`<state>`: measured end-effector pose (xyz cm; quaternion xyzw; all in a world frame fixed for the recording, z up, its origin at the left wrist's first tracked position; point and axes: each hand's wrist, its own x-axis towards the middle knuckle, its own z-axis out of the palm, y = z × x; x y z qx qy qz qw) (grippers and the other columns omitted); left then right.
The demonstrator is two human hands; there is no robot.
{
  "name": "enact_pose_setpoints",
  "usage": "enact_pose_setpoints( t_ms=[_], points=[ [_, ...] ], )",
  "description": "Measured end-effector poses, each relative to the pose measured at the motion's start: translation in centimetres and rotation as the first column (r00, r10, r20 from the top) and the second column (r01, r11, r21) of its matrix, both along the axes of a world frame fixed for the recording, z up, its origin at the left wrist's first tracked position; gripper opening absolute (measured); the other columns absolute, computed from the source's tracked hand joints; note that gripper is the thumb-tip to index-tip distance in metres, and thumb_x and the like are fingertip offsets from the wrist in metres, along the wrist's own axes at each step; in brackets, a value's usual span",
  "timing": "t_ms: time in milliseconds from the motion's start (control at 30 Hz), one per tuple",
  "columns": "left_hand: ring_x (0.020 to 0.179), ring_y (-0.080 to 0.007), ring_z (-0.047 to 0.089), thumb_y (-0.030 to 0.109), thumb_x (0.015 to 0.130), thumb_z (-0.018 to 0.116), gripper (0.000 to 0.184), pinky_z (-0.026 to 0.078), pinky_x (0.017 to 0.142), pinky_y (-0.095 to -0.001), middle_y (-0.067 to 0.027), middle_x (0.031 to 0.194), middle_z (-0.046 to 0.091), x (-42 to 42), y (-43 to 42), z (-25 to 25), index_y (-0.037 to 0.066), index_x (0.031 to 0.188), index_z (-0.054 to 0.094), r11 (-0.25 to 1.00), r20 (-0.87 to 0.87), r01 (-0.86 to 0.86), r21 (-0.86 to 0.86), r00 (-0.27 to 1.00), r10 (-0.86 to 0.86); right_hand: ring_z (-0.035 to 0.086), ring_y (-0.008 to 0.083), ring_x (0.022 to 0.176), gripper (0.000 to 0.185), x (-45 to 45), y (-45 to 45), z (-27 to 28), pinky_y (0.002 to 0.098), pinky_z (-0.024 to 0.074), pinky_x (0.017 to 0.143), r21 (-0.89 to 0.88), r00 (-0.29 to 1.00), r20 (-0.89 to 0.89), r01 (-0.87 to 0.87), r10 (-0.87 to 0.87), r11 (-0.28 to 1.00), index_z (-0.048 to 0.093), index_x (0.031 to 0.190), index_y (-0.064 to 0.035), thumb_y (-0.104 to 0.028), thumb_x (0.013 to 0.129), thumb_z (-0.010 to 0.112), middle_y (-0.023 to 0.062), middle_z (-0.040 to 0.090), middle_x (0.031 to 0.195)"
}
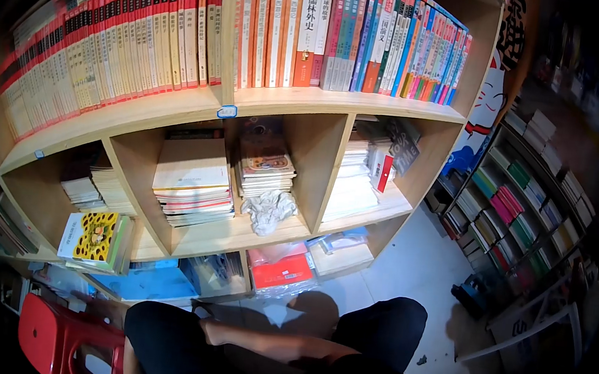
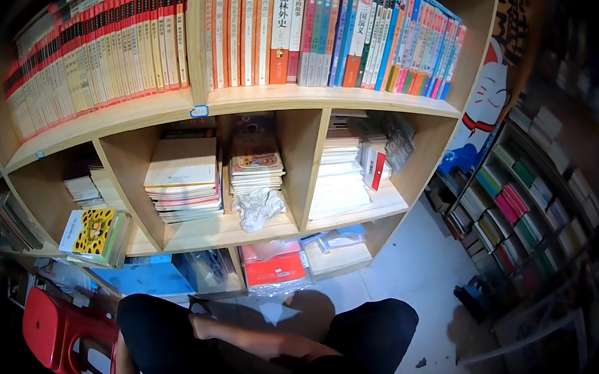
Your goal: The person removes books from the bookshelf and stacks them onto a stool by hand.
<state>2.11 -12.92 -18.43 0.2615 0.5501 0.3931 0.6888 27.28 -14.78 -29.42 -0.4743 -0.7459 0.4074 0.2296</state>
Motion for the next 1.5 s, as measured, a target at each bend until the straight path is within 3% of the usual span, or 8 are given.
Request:
enact_pose_setpoints(
  t_ms=[733,967,1067,1133,1233,1333,1400,1500],
  points=[
    [0.071,-0.0108,0.057,0.023,0.1,0.059,0.02,0.046,0.064,-0.0283,-0.0001,0.082,0.061,-3.6,-2.6,1.6,0.009,0.088,0.066,0.994,-0.125,-0.039,0.102,0.991,0.051,0.071,0.0413,0.094,0.042,5.3,-4.1,10.7,0.0525,0.0553,0.083,-0.119,0.904,0.327,0.33,-0.276,0.937,0.073,0.101,0.0014,-0.038,0.087,0.069,0.0228,0.074,0.094],
    [0.066,-0.0079,0.05,0.021,0.101,0.06,0.022,0.039,0.059,-0.0272,0.0027,0.076,0.056,-5.5,4.4,3.9,0.009,0.082,0.062,0.881,-0.303,0.05,0.47,0.947,0.108,0.064,0.0194,0.06,0.043,17.2,-2.2,28.2,0.0338,0.0558,0.057,-0.528,0.719,0.402,-0.323,0.566,0.786,0.065,0.088,0.001,-0.041,0.096,0.067,0.0059,0.061,0.07],
    [0.061,-0.0003,0.033,0.011,0.101,0.06,0.027,0.021,0.054,-0.0238,0.009,0.066,0.041,-1.1,5.6,10.3,0.008,0.076,0.051,0.611,-0.375,0.144,0.778,0.887,0.268,0.067,0.0194,0.071,0.042,26.6,-7.1,47.9,0.0341,0.0558,0.063,-0.376,0.897,0.4,-0.027,0.188,0.926,0.07,0.104,0.0012,-0.04,0.098,0.066,0.0103,0.069,0.08],
    [0.066,-0.003,0.036,0.012,0.101,0.06,0.024,0.027,0.061,-0.0222,0.0075,0.071,0.042,3.7,3.7,16.7,0.009,0.079,0.051,0.572,-0.391,0.23,0.787,0.903,0.176,0.067,0.0176,0.07,0.037,31.3,-8.8,60.0,0.0326,0.0552,0.066,0.079,0.639,0.722,0.306,-0.266,0.949,0.069,0.097,0.001,-0.036,0.097,0.067,0.0095,0.07,0.081],
    [0.061,-0.0016,0.034,0.003,0.097,0.059,0.018,0.024,0.056,-0.0213,0.0084,0.067,0.042,12.2,1.6,20.9,0.006,0.08,0.056,0.53,-0.297,0.251,0.81,0.955,0.001,0.071,0.025,0.079,0.026,42.8,-6.6,70.6,0.0391,0.0563,0.074,0.874,0.331,0.284,0.296,-0.9,0.385,0.073,0.102,-0.0035,-0.028,0.093,0.07,0.0138,0.074,0.088],
    [0.055,-0.004,0.04,0.007,0.093,0.066,0.012,0.029,0.049,-0.0252,0.0058,0.059,0.046,18.2,1.0,18.6,0.001,0.082,0.066,0.494,-0.474,0.496,0.715,0.862,-0.18,0.07,0.0243,0.094,0.027,47.2,-5.7,75.6,0.0375,0.054,0.086,0.993,0.236,-0.015,-0.11,-0.972,-0.041,0.066,0.109,-0.004,-0.013,0.086,0.075,0.0141,0.071,0.106],
    [0.048,-0.0068,0.039,0.014,0.09,0.075,0.02,0.03,0.047,-0.0284,0.0002,0.052,0.042,18.6,0.4,18.9,0.002,0.077,0.067,0.317,-0.748,0.73,0.605,0.658,-0.087,0.065,0.0249,0.117,0.045,49.7,-4.4,77.3,0.0379,0.0507,0.098,0.994,0.097,0.039,-0.104,-0.995,0.029,0.064,0.127,-0.0061,-0.014,0.085,0.078,0.0147,0.067,0.128],
    [0.047,-0.0096,0.04,0.017,0.09,0.075,0.02,0.031,0.047,-0.0302,-0.0026,0.052,0.044,18.0,1.7,16.4,0.003,0.078,0.068,0.422,-0.592,0.653,0.629,0.754,-0.285,0.065,0.0262,0.119,0.066,52.8,-2.3,77.5,0.0366,0.0492,0.103,0.942,0.469,0.129,0.218,-0.874,0.257,0.054,0.149,-0.0142,-0.023,0.088,0.077,0.0137,0.064,0.139]
  ],
)
